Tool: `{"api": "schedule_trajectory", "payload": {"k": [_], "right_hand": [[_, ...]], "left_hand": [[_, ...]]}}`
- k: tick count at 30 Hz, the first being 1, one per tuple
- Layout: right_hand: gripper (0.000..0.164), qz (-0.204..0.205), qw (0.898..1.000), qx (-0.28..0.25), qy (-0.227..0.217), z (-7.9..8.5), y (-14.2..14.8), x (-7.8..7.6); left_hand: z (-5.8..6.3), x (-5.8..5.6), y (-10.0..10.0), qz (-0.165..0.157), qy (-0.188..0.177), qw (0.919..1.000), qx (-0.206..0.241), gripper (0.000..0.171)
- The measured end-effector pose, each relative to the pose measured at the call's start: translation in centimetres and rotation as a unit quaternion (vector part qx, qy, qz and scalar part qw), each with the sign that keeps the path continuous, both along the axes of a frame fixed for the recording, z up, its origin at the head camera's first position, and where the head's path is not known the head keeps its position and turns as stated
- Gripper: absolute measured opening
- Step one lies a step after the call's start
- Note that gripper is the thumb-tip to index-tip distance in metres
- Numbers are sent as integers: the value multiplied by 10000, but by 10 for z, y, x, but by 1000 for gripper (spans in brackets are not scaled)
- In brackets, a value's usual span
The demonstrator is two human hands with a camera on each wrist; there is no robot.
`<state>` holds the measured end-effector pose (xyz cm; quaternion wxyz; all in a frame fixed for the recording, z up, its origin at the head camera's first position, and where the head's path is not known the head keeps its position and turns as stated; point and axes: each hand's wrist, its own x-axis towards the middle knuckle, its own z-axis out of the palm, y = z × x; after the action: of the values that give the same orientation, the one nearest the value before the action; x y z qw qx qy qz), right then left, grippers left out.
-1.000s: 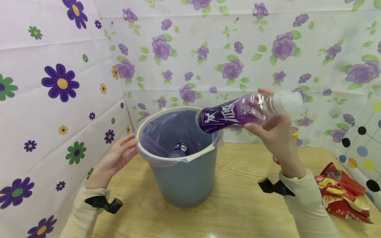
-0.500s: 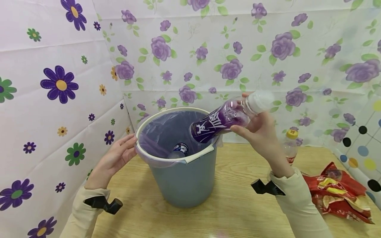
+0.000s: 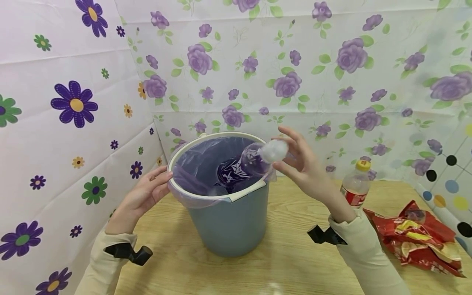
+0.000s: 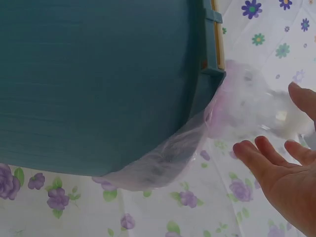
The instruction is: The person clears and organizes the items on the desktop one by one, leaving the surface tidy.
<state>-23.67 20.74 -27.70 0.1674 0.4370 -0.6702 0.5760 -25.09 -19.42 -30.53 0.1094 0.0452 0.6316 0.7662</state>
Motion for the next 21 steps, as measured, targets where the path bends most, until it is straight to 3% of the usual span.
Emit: {"api": "schedule_trajectory", "payload": {"k": [5,12,21], "right_hand": [[57,-360,9992,149,8,-5,13,2],[40,-265,9992,-128,-289,-15,32,3],[31,-331,9982,-444,-244,-28,49,4]], "left_hand": [[0,0,1,-41,25,10000,69,78],[2,2,1,26,72,9999,97,79],[-1,2,2,21,9,9999,108,80]]}}
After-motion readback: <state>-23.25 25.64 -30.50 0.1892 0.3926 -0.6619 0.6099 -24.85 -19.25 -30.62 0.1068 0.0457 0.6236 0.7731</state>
